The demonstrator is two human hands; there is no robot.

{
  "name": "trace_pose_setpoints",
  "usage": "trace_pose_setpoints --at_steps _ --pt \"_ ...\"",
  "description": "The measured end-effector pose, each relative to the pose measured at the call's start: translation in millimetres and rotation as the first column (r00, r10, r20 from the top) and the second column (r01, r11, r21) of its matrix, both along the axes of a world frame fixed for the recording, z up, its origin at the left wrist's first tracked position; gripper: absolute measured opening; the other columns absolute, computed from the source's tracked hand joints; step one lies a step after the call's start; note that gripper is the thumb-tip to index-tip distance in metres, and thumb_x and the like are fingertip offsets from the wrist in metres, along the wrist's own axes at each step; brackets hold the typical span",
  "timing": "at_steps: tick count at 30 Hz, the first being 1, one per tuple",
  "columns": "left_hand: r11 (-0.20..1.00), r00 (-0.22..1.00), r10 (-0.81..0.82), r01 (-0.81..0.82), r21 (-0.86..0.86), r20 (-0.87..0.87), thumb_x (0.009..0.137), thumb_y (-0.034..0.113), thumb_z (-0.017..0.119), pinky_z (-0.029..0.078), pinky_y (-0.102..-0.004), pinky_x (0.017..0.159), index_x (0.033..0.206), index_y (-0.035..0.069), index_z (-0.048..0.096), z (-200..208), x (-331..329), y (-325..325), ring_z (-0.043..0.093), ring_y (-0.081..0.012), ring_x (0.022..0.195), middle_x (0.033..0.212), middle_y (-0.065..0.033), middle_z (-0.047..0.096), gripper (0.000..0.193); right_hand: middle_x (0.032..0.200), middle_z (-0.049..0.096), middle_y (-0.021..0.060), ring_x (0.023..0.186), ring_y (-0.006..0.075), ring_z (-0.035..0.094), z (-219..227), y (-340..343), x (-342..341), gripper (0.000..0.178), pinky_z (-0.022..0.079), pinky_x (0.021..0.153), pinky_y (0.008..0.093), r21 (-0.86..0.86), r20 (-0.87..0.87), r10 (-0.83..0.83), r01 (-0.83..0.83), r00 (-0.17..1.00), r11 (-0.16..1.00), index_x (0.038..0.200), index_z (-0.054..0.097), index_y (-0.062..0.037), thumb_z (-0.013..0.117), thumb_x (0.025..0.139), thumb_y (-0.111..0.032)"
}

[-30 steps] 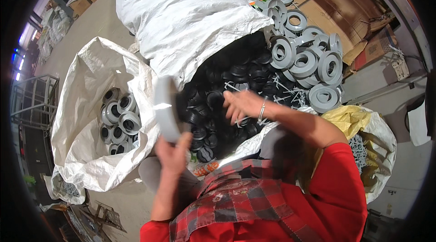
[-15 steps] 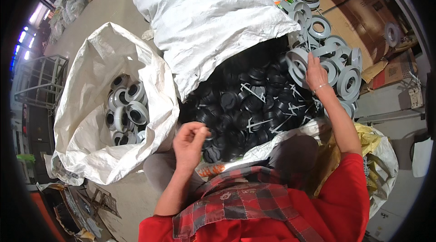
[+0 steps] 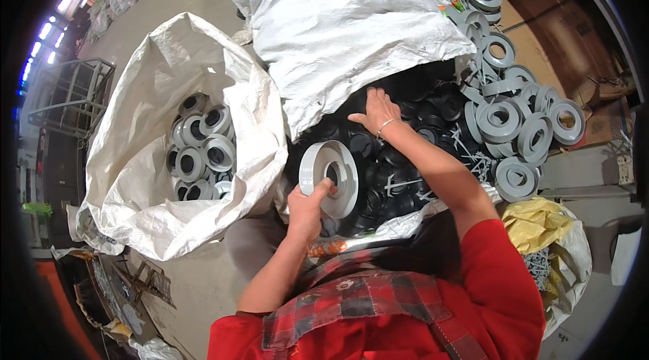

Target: The person assembles gray circular plastic parts by inserting black rubber gaskets into them and placing the completed units into a white sack. The person also briefly handles a small clear object and pours liquid from a bottle into a cup.

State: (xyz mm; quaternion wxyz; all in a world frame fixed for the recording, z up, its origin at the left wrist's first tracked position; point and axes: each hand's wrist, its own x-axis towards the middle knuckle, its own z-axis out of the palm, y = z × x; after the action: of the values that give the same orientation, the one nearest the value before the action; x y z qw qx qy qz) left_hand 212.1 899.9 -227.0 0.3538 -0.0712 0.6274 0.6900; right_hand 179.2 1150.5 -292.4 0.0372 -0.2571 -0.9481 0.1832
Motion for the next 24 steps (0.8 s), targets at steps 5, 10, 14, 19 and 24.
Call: trace_pose_setpoints --at_steps 5,10,14,19,24 --pt "0.998 0.986 0.064 -0.067 -0.015 -0.151 0.083 0.010 0.063 0.048 -0.0312 0.075 0.108 -0.001 0.056 -8 3 3 0.059 -0.0136 0.081 0.093 -0.0072 0.061 0.027 0.107 0.056 0.0225 0.100 0.0378 0.058 1 7 1 0.044 0.051 0.080 0.0436 0.033 0.155 0.066 -0.072 0.986 0.997 0.109 0.051 -0.0008 0.068 0.075 -0.022" --pt "0.973 0.992 0.021 -0.049 0.224 0.124 0.088 0.018 0.061 0.047 -0.0312 0.082 0.120 0.000 0.049 4 10 11 0.058 -0.0161 0.094 0.108 -0.0081 0.059 0.038 0.081 0.060 0.0179 0.084 0.0341 0.062 51 -9 60 0.020 0.049 0.072 0.0399 -0.258 -0.180 0.143 -0.187 0.973 0.948 0.087 0.064 0.0008 0.063 0.079 -0.018" --pt "0.866 0.947 -0.075 -0.093 0.491 0.312 0.092 0.022 0.056 0.044 -0.0362 0.091 0.123 0.001 0.048 14 14 14 0.057 -0.0187 0.101 0.111 -0.0062 0.058 0.038 0.070 0.054 0.0152 0.066 0.0305 0.055 64 -44 87 0.025 0.044 0.060 0.0375 -0.216 -0.405 0.170 -0.275 0.898 0.937 0.076 0.063 0.0033 0.067 0.079 -0.021" --pt "0.945 0.995 -0.088 0.096 0.312 -0.040 0.092 0.021 0.057 0.043 -0.0380 0.095 0.123 0.001 0.046 14 25 -1 0.054 -0.0204 0.109 0.117 -0.0090 0.056 0.039 0.107 0.048 0.0211 0.097 0.0358 0.052 123 -62 107 0.073 0.045 0.084 0.0397 -0.391 -0.041 0.355 -0.342 0.934 0.854 0.117 0.049 0.0047 0.074 0.067 -0.043" --pt "0.923 0.968 -0.233 0.250 0.292 -0.092 0.091 0.019 0.058 0.046 -0.0279 0.075 0.116 -0.001 0.050 22 31 -13 0.056 -0.0121 0.088 0.104 -0.0065 0.059 0.033 0.104 0.049 0.0171 0.095 0.0360 0.051 120 -64 131 0.070 0.046 0.081 0.0404 -0.057 -0.246 0.617 -0.647 0.748 0.761 0.115 0.047 0.0033 0.075 0.059 -0.026"
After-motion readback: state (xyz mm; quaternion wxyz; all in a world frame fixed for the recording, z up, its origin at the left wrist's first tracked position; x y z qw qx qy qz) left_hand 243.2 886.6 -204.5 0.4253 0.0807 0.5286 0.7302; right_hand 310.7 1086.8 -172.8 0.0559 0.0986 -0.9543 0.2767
